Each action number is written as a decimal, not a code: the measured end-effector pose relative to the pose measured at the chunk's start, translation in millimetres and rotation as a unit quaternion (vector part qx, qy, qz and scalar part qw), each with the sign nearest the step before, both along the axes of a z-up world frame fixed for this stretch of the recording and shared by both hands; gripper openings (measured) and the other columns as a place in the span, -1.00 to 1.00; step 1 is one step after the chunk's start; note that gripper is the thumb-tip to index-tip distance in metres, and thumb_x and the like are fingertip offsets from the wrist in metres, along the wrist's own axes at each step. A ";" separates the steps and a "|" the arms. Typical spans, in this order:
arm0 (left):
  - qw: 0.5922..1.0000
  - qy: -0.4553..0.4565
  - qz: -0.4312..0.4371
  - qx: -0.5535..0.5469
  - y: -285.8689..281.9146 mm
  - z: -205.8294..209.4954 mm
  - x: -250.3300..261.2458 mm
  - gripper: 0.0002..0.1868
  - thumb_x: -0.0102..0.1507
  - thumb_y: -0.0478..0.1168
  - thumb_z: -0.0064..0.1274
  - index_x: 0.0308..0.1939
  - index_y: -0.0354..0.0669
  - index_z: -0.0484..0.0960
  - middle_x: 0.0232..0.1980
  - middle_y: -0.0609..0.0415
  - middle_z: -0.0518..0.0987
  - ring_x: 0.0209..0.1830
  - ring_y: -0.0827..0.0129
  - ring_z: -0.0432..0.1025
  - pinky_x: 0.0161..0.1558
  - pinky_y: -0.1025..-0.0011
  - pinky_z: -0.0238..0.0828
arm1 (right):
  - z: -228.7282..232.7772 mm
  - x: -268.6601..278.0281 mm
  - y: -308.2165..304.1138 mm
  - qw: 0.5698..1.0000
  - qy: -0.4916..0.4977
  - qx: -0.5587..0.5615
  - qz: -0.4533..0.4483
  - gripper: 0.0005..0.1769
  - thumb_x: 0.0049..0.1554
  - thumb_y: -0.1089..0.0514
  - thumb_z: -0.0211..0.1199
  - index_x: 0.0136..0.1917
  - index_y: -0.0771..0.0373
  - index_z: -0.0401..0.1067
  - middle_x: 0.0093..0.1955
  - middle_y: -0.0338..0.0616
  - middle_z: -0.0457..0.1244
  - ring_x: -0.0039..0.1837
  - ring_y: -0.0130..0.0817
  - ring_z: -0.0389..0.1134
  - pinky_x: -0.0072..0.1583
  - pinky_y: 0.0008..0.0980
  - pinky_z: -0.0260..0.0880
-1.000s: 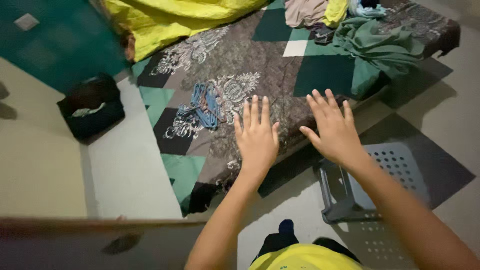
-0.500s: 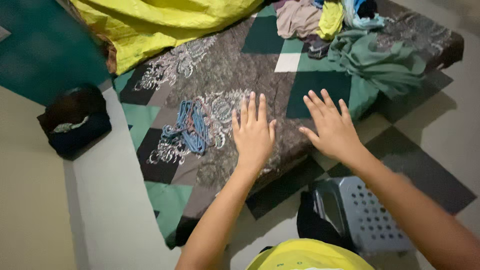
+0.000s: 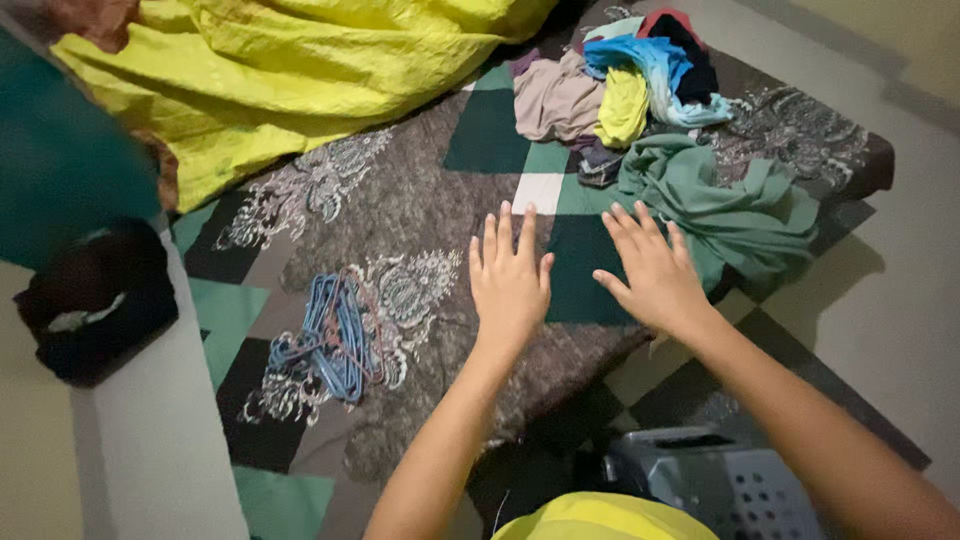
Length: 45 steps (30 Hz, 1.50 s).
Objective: The person folds a patterned shirt and places it on a hanger, then hangs it in a closet. They repeat the process with a brown Boston Celtics jersey and a blue gradient t-shirt, smoothing each garment before hanging it.
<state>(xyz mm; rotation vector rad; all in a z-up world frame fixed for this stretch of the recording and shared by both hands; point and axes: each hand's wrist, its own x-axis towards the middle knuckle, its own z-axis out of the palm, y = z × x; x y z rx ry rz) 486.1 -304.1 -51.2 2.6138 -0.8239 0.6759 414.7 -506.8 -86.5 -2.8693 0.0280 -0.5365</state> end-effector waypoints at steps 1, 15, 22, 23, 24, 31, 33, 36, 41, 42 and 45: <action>1.000 0.001 -0.009 -0.008 -6.6 0.3 8.6 -0.23 0.26 -0.01 0.13 0.53 -0.01 0.25 0.55 -0.17 0.24 0.54 -0.06 0.13 0.43 -0.07 0.03 | -1.9 8.5 -7.9 1.000 0.005 0.003 -0.007 -0.08 0.13 -0.24 0.20 0.60 0.17 0.02 0.68 -0.10 -0.10 0.69 -0.05 -0.20 0.52 0.24 -0.17; 0.994 0.031 -0.100 -0.008 -75.4 -14.4 115.3 -0.16 0.22 -0.04 0.16 0.54 -0.08 0.18 0.55 -0.20 0.23 0.54 -0.09 0.13 0.42 -0.04 0.07 | -32.1 83.8 -74.7 0.991 0.089 0.057 -0.086 0.01 0.10 -0.26 0.21 0.64 0.08 -0.14 0.70 -0.20 -0.19 0.71 -0.13 -0.30 0.55 0.18 -0.25; 0.993 0.031 -0.114 0.008 -102.7 -22.1 151.6 -0.16 0.22 -0.03 0.18 0.54 -0.07 0.20 0.54 -0.20 0.24 0.52 -0.07 0.16 0.43 -0.06 0.07 | -39.2 103.3 -99.1 0.981 0.132 0.059 -0.131 0.01 0.10 -0.26 0.23 0.64 0.01 -0.15 0.71 -0.28 -0.20 0.71 -0.18 -0.31 0.56 0.16 -0.26; 0.993 0.031 -0.117 0.009 -107.0 -22.8 157.9 -0.16 0.22 -0.03 0.18 0.54 -0.08 0.20 0.54 -0.20 0.24 0.52 -0.07 0.16 0.43 -0.06 0.07 | -39.9 110.1 -103.9 0.981 0.128 0.057 -0.131 0.00 0.10 -0.26 0.23 0.64 0.00 -0.14 0.71 -0.28 -0.20 0.72 -0.18 -0.31 0.57 0.16 -0.26; 0.992 0.030 -0.120 0.010 -111.4 -23.6 163.9 -0.16 0.21 -0.03 0.18 0.53 -0.09 0.21 0.54 -0.20 0.25 0.51 -0.07 0.16 0.43 -0.06 0.07 | -40.8 115.6 -108.6 0.981 0.131 0.060 -0.134 0.00 0.10 -0.26 0.23 0.64 0.00 -0.15 0.71 -0.28 -0.20 0.71 -0.19 -0.31 0.56 0.16 -0.26; 0.992 0.035 -0.121 -0.001 -145.6 -40.8 196.9 -0.19 0.23 -0.05 0.16 0.51 -0.17 0.24 0.52 -0.19 0.28 0.50 -0.07 0.18 0.40 -0.07 0.08 | -54.3 150.3 -148.8 0.978 0.145 0.078 -0.131 0.01 0.09 -0.23 0.24 0.64 -0.02 -0.17 0.70 -0.27 -0.21 0.71 -0.16 -0.33 0.55 0.16 -0.25; 0.991 0.045 -0.123 -0.020 -160.4 -49.7 206.2 -0.20 0.25 -0.06 0.15 0.51 -0.23 0.24 0.51 -0.21 0.30 0.50 -0.06 0.20 0.40 -0.06 0.10 | -63.6 162.2 -162.7 0.980 0.137 0.080 -0.119 0.00 0.10 -0.23 0.23 0.64 0.00 -0.17 0.70 -0.25 -0.20 0.71 -0.15 -0.32 0.55 0.18 -0.24; 0.991 0.049 -0.121 -0.027 -189.6 -63.1 223.6 -0.25 0.27 -0.06 0.14 0.48 -0.27 0.28 0.48 -0.19 0.34 0.48 -0.05 0.22 0.41 -0.05 0.10 | -76.3 184.6 -190.2 0.984 0.125 0.081 -0.098 0.00 0.11 -0.23 0.22 0.64 0.03 -0.16 0.70 -0.22 -0.18 0.71 -0.14 -0.29 0.55 0.20 -0.23; 0.993 0.055 -0.107 -0.019 -237.4 -95.5 252.8 -0.27 0.25 -0.06 0.13 0.44 -0.28 0.32 0.45 -0.17 0.38 0.45 0.00 0.26 0.39 -0.02 0.13 | -102.7 224.1 -229.5 0.986 0.107 0.098 -0.076 0.00 0.11 -0.23 0.23 0.64 0.04 -0.14 0.69 -0.19 -0.16 0.70 -0.12 -0.26 0.53 0.20 -0.19; 0.993 0.060 -0.101 -0.014 -248.0 -103.2 258.7 -0.26 0.24 -0.06 0.13 0.44 -0.28 0.32 0.44 -0.16 0.39 0.44 0.01 0.27 0.38 -0.02 0.14 | -107.5 230.9 -238.3 0.985 0.113 0.103 -0.074 0.01 0.10 -0.23 0.24 0.64 0.05 -0.15 0.69 -0.19 -0.16 0.70 -0.12 -0.26 0.53 0.20 -0.19; 0.994 0.064 -0.094 -0.004 -275.1 -125.7 278.1 -0.27 0.24 -0.06 0.14 0.42 -0.33 0.35 0.39 -0.19 0.43 0.39 -0.02 0.29 0.34 -0.02 0.18 | -121.0 251.9 -260.9 0.982 0.129 0.120 -0.065 0.02 0.09 -0.20 0.26 0.64 0.05 -0.15 0.69 -0.20 -0.15 0.70 -0.13 -0.26 0.54 0.19 -0.19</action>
